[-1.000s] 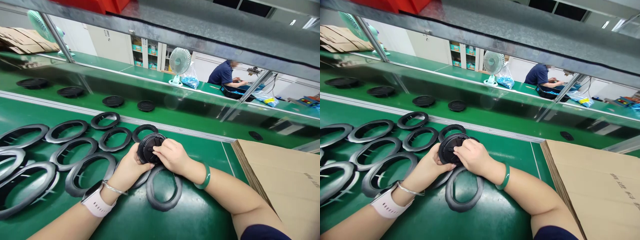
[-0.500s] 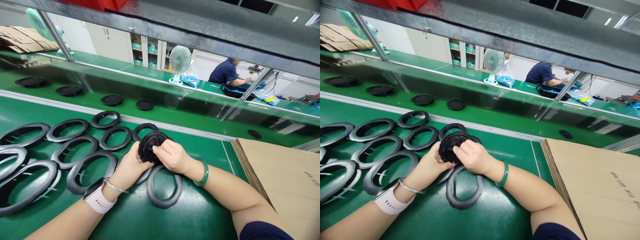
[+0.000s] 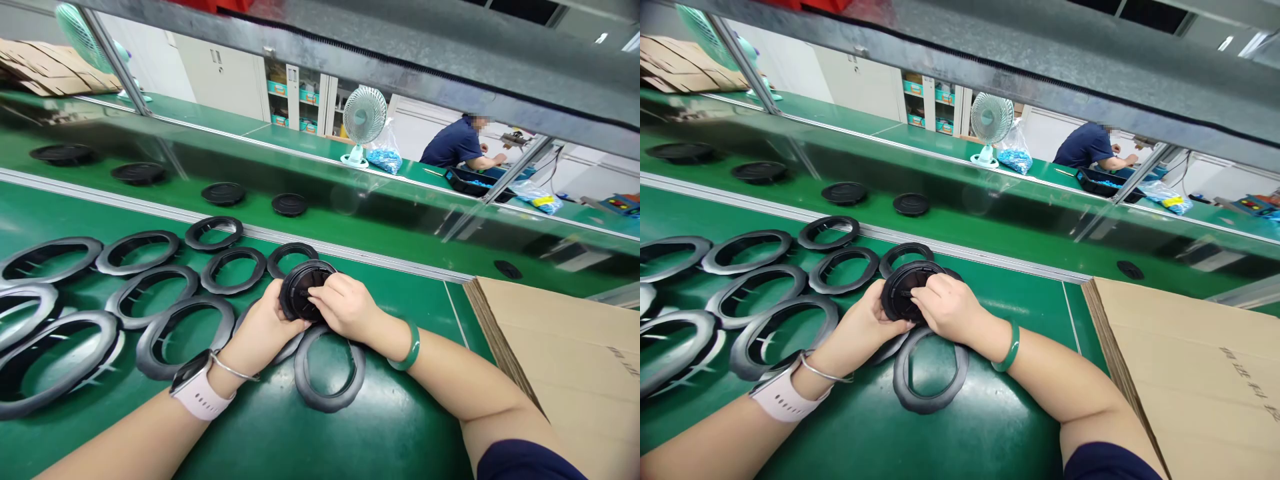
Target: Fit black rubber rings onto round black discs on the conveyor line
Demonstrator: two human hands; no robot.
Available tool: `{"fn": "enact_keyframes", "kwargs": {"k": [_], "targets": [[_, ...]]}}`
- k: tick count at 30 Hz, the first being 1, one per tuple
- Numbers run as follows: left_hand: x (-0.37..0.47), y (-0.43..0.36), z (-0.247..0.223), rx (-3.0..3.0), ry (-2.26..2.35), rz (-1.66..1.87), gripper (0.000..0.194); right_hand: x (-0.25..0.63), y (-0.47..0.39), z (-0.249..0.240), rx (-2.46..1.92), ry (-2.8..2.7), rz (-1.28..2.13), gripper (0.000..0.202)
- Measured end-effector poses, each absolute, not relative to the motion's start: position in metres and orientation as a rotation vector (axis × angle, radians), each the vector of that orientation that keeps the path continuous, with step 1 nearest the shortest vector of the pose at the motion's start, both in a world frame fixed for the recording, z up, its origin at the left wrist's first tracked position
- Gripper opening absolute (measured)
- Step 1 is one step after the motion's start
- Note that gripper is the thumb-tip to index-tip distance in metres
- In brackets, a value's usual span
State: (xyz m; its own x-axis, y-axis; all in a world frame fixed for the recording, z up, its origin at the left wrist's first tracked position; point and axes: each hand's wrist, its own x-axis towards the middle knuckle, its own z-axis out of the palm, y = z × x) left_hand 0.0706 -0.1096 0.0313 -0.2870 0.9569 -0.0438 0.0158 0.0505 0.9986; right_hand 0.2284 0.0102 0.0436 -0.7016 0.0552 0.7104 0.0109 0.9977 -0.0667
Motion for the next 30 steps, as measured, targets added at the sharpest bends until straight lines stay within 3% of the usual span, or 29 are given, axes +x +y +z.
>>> {"fn": "enact_keyframes", "kwargs": {"k": [19,30], "targets": [[0.071,-0.113,0.031,1.112,1.550,1.327,0.056,0.229,0.000,0.051,-0.183,-2.453,0.187,0.028],[0.074,-0.114,0.033,1.147,1.553,1.336,0.055,0.227,-0.005,0.050,-0.269,-2.623,-0.075,0.038]]}}
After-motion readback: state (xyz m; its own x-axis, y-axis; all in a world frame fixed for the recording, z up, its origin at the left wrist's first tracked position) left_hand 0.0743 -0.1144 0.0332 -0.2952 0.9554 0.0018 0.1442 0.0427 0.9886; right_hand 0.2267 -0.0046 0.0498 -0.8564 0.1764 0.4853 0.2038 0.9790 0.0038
